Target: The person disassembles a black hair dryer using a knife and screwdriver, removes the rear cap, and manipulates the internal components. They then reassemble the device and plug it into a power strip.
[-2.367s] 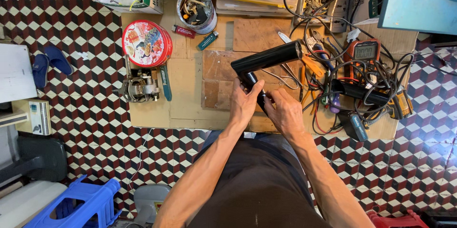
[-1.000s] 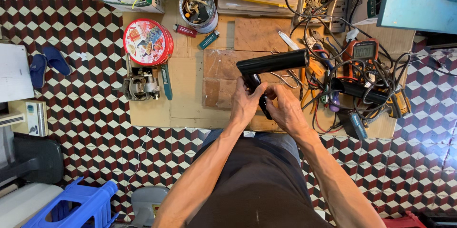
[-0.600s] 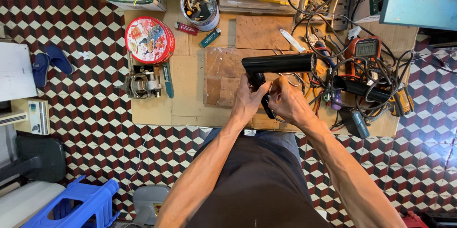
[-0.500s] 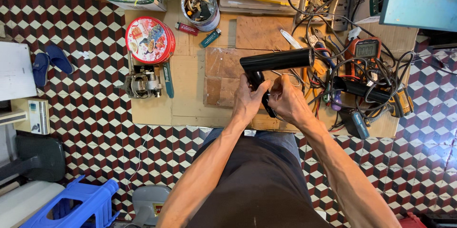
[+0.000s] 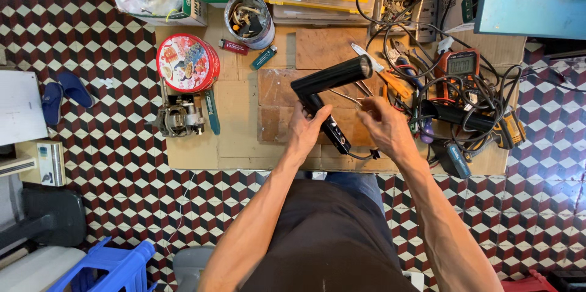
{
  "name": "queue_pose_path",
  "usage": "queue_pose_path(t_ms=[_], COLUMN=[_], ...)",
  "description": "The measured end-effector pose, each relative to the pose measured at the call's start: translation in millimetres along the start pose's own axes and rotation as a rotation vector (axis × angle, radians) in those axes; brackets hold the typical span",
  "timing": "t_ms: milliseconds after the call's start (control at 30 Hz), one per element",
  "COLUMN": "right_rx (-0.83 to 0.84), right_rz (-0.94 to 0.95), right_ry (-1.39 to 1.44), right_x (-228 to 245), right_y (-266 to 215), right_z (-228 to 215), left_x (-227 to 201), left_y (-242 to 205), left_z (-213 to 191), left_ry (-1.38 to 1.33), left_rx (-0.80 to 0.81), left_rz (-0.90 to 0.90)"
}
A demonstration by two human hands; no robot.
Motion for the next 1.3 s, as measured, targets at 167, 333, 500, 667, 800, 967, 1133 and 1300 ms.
queue_pose_path(t_ms=[167, 333, 500, 667, 800, 967, 1133, 1300], right_rx=[-0.112, -0.191, -0.106, -0.013, 0.067, -0.122, -0.137, -0.175], right_rz=[0.304, -0.01, -0.257, -0.318, -0.362, -0.103, 0.285, 0.602], right_ry=[-0.072, -0.234, -0.433, -0.581, -0.656, -0.173, 0.125, 0.487], right_x=[-59, -45, -42, -56, -45, -16, -9, -33], right_y=[-18, -2, 29, 50, 54, 17, -36, -56], right_z=[-2, 14, 43, 59, 55, 17, 68, 114], left_x=[44, 76, 100, 94, 86, 88, 90, 94], left_y=[22, 46, 51, 44, 39, 41, 44, 47], left_z=[-12, -15, -25, -29, -27, -24, -23, -25], left_ry=[-0.189, -0.402, -0.437, -0.368, -0.381, -0.429, -0.431, -0.414], left_rx=[0.062, 0.158, 0.107, 0.049, 0.089, 0.032, -0.059, -0.118], left_rz=[-0.269, -0.287, -0.325, -0.351, -0.323, -0.303, -0.28, -0.291])
Point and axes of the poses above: each hand's wrist, its own y-axis towards the middle knuckle, its own z-axis out of the palm, x = y × z, the point moved 10 cm from there along y, towards the middle knuckle, and after that the axes turned 12 degrees about -z, right-handed, at the moved point
